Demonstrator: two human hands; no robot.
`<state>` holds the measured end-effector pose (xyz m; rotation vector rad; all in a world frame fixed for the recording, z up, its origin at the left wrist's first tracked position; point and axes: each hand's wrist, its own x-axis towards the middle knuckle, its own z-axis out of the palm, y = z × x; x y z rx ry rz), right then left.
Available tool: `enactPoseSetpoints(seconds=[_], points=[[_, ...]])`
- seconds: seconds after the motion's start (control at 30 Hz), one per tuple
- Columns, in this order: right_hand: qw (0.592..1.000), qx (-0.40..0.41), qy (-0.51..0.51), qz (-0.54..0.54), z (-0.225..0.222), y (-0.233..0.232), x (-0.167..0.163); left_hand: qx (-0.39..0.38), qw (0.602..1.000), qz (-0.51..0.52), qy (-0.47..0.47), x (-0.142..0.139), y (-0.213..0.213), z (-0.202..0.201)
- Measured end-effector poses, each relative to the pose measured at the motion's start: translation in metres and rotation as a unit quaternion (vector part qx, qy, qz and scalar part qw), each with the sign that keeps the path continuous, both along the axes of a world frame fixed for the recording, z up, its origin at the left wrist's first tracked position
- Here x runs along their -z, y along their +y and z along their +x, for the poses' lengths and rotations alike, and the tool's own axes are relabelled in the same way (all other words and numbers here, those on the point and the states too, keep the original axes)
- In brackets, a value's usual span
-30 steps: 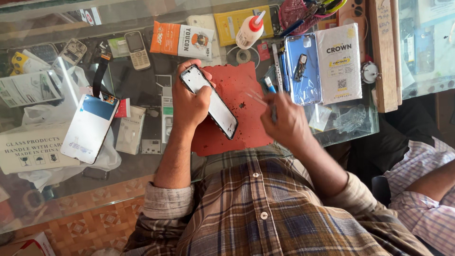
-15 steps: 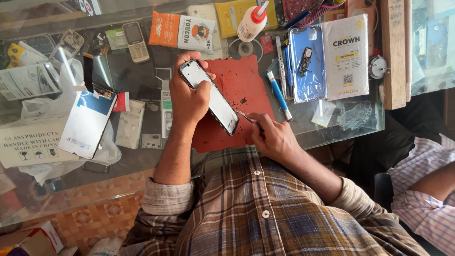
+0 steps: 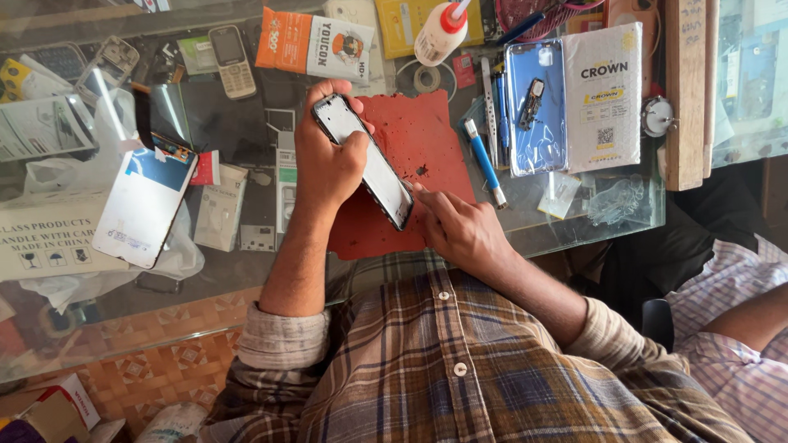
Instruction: The person holds a disassembled phone frame and scrapes old adhesive and residue from its edges with a small blade tool. They apply liquid from a bottle onto the frame, continue scraping around the perimeter, and wipe debris from the red mat while working.
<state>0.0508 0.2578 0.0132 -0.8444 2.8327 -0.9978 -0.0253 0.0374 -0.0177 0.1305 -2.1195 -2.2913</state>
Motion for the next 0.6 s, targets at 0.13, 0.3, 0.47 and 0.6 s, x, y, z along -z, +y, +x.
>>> enactPoseSetpoints(seconds=[0.13,0.3,0.47,0.6], points=[[1.0,0.003,-0.015,0.013,0.002,-0.0046,-0.0065,0.001,1.0,0.003,0.003,0.0018,-0.001,0.001],[0.999,0.014,-0.032,0.003,0.0023,-0.0086,-0.0093,-0.001,1.0,-0.014,0.003,0.0018,0.0002,-0.0007],[0.999,0.012,-0.035,-0.013,0.0032,-0.0097,-0.0067,-0.004,1.0,-0.014,-0.004,0.0011,0.0012,0.0007],[0.996,0.035,-0.079,-0.013,0.0029,-0.0103,-0.0031,-0.003,1.0,-0.021,-0.001,0.0009,0.0011,-0.001]])
